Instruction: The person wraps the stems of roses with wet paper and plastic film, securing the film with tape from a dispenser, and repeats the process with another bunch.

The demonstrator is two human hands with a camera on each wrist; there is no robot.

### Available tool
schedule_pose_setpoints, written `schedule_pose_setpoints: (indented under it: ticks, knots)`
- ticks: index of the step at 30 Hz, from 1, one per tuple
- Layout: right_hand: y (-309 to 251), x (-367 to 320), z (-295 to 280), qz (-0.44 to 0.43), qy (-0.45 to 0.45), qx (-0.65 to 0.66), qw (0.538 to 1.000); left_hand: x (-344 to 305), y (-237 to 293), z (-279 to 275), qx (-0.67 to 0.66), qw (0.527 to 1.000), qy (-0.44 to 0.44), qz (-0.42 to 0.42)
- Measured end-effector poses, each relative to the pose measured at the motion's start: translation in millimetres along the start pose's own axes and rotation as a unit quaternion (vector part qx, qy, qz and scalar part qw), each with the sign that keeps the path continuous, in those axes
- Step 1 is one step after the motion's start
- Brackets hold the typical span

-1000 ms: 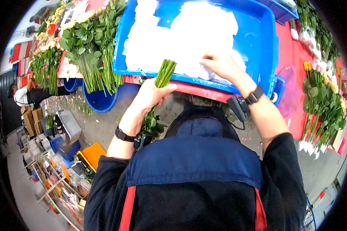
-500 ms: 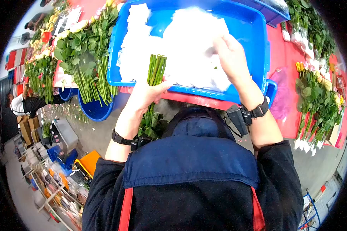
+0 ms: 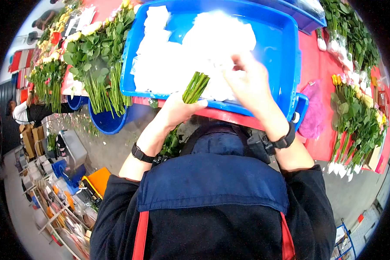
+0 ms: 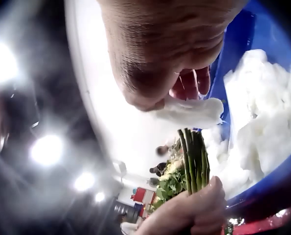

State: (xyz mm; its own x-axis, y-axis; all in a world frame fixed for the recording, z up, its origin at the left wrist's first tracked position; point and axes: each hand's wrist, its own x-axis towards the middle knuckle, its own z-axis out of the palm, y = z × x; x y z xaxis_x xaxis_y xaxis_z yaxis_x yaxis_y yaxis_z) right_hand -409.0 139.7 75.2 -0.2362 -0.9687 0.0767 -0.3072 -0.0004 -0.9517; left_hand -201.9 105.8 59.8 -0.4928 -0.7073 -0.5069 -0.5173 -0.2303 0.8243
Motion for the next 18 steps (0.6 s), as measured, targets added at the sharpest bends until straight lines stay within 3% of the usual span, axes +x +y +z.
schedule_pose_setpoints:
  ticks: [2, 3, 6, 7, 10, 12, 13, 16, 18]
  knots:
    - [-2, -10, 6, -0.207, -0.086, -0.132, 0.966, -1, -8, 4, -0.005, 1.0, 0.016, 0.024]
    - [-4, -13, 7, -0.209, -0.155, -0.191, 0.946, -2, -14, 5, -0.01, 1.0, 0.012, 0.016]
    - [-9, -14, 2, -0.154, -0.213, -0.116, 0.958, -8, -24, 6, -0.014, 1.0, 0.014, 0.008]
    - [-15, -17, 3, -0.102, -0.193, -0.078, 0.973, -11, -25, 9, -0.008, 1.0, 0.021, 0.015]
    - [14, -26, 38, -0.072, -0.133, -0.029, 0.988, -23, -29, 14, 0.029, 0.999, 0.023, 0.028]
    - [18, -26, 39, -0.042, -0.181, 0.002, 0.983, -28, -30, 15, 0.061, 0.997, 0.021, 0.042]
    - [18, -25, 39, -0.02, -0.204, 0.034, 0.978, -31, -31, 13, 0.059, 0.993, 0.008, 0.104]
    - [6, -21, 36, 0.073, -0.258, 0.145, 0.952, -41, -21, 2, -0.14, 0.981, -0.12, -0.053]
    - [5, -19, 38, 0.101, -0.242, 0.159, 0.952, -43, -20, 11, -0.157, 0.984, -0.054, -0.065]
